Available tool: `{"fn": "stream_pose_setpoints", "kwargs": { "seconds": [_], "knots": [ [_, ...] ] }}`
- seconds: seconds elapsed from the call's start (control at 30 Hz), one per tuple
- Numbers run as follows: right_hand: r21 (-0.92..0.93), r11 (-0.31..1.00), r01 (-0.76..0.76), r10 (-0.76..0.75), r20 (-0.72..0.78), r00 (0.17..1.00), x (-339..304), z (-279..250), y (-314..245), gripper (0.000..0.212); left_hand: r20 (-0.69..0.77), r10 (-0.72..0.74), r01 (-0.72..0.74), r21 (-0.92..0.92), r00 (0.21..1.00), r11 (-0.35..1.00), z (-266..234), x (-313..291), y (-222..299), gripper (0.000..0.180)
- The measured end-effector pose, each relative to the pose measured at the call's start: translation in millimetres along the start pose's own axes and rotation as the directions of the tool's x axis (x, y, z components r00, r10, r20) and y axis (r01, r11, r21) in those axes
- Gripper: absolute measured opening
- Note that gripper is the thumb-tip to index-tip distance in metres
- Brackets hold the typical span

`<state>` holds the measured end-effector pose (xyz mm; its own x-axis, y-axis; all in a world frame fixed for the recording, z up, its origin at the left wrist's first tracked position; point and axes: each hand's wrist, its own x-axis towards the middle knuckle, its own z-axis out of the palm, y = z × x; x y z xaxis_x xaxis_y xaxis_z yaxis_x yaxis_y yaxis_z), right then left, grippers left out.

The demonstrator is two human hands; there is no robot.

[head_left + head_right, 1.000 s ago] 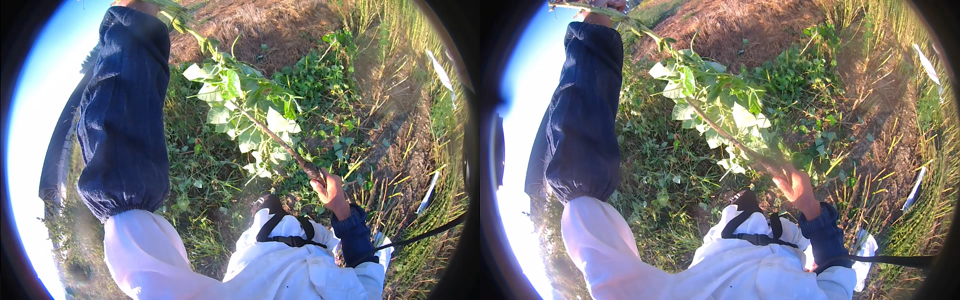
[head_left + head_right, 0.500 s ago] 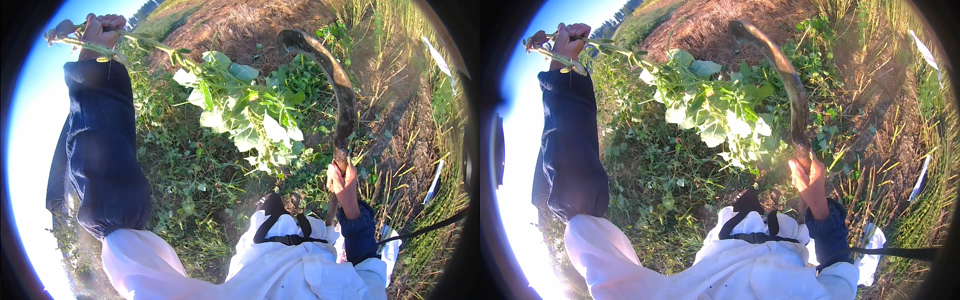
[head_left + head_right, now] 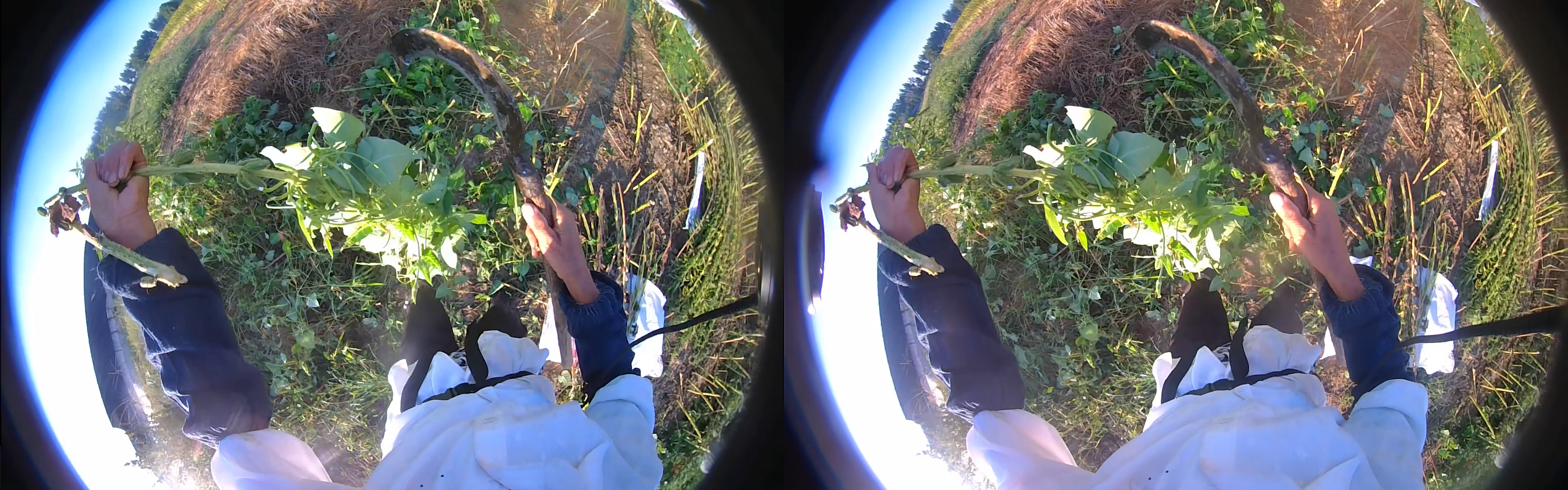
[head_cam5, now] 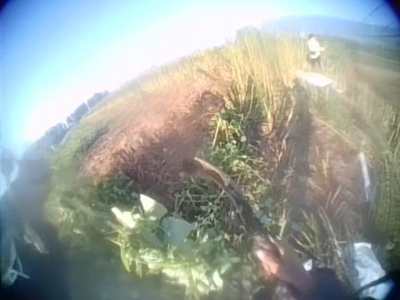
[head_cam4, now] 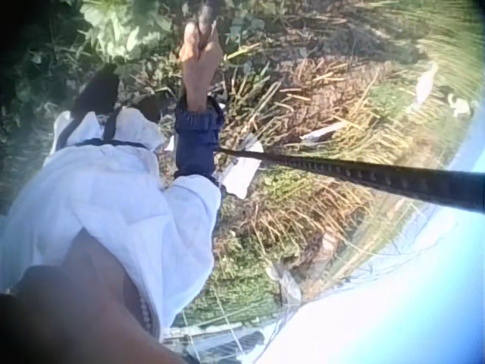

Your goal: The person harvests stalks from a field by hand and using a sickle, then gathers them into a bundle on the ground.

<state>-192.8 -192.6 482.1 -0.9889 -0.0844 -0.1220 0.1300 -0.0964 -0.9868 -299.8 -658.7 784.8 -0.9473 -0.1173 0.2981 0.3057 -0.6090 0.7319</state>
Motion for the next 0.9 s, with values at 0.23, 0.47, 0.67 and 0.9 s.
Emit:
{"fn": "stream_pose_setpoints", "kwargs": {
  "seconds": [0.23,0.47,0.67,0.9],
  "knots": [
    [-0.143,0.956,-0.257,0.189,-0.37,0.91,-45.1,-69.6,46.2,0.026,-0.339,0.04,-0.049,-0.017,0.94,0.999,-146.5,-9.7,-167.7,0.046],
    [-0.076,0.774,-0.628,0.503,-0.528,0.684,-83.1,-21.3,69.5,0.021,-0.856,0.036,0.233,0.182,0.516,0.955,-388.4,-124.6,-297.9,0.053],
    [-0.049,0.616,-0.786,0.608,-0.605,0.514,-89.5,36.4,69.1,0.028,-0.944,-0.07,0.489,0.102,0.322,0.866,-456.1,-203.7,-400.5,0.038],
    [0.06,0.601,-0.797,0.707,-0.506,0.495,-14.8,114.2,51.9,0.032,-0.957,-0.045,0.402,0.077,0.286,0.912,-515.3,-222.0,-397.4,0.037]
  ]
}}
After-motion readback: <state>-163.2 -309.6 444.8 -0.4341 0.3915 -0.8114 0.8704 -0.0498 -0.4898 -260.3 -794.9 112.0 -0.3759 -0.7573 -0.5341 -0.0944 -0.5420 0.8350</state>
